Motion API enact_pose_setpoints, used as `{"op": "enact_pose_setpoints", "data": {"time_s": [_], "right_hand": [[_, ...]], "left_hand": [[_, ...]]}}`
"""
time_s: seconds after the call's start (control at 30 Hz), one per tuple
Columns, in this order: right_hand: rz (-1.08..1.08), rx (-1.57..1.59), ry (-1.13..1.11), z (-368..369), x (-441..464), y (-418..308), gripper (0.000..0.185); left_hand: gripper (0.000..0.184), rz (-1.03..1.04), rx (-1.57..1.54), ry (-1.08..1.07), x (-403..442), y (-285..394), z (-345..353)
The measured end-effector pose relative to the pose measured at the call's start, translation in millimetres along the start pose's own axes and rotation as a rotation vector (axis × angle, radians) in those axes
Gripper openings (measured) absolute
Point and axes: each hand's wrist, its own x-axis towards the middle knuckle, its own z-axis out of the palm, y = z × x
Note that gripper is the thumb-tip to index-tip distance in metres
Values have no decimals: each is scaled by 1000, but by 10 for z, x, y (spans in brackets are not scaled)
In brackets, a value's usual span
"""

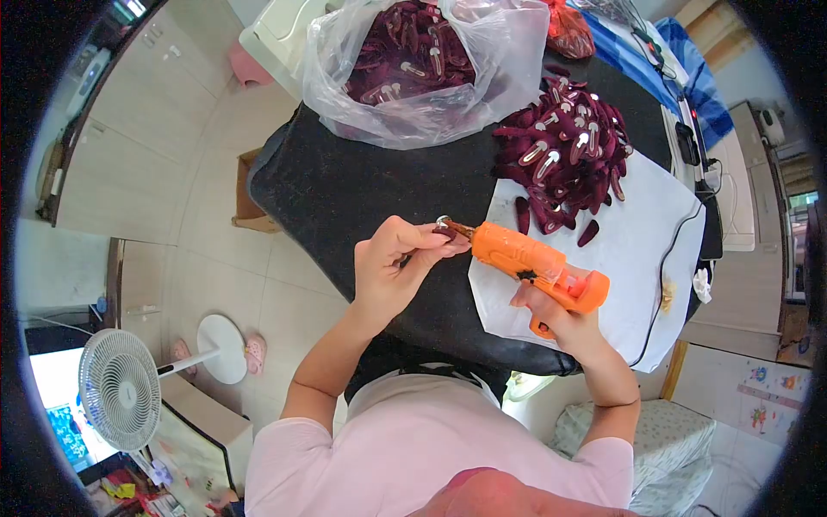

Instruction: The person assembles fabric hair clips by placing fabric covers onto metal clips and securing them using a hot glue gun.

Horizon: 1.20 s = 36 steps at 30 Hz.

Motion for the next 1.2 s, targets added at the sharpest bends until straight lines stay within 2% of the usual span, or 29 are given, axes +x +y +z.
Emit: {"op": "enact_pose_setpoints", "data": {"time_s": [0.27, 0.37, 0.57, 0.77, 0.83, 0.87, 0.97, 1.07, 1.2], "right_hand": [[-23, -46, 8, -4, 1, 8, 32], [30, -32, 18, -3, -10, -32, 32], [-22, -54, 22, 3, -5, 1, 32], [85, -28, 16, 2, -15, -74, 28], [-19, -52, 56, 48, 11, -79, 25], [-72, -64, 77, 61, 27, -79, 23], [-176, -409, 142, 16, 97, -34, 17], [138, -100, 249, 43, 110, -112, 13], [28, 128, 370, -54, 126, -1, 15]], "left_hand": [[10, 13, -22, 40, -4, -26, 17], [10, 12, -36, 40, -3, -20, 17], [10, 13, -61, 47, -7, -35, 13], [10, 9, -43, 53, -4, -7, 19], [10, 23, 23, 29, 2, 17, 3], [11, 14, -38, 26, -2, 0, 1], [12, -10, -141, 16, -15, -37, -11], [13, -17, -122, 6, -9, -22, -6], [15, -12, -184, 33, 5, -6, -4]]}}
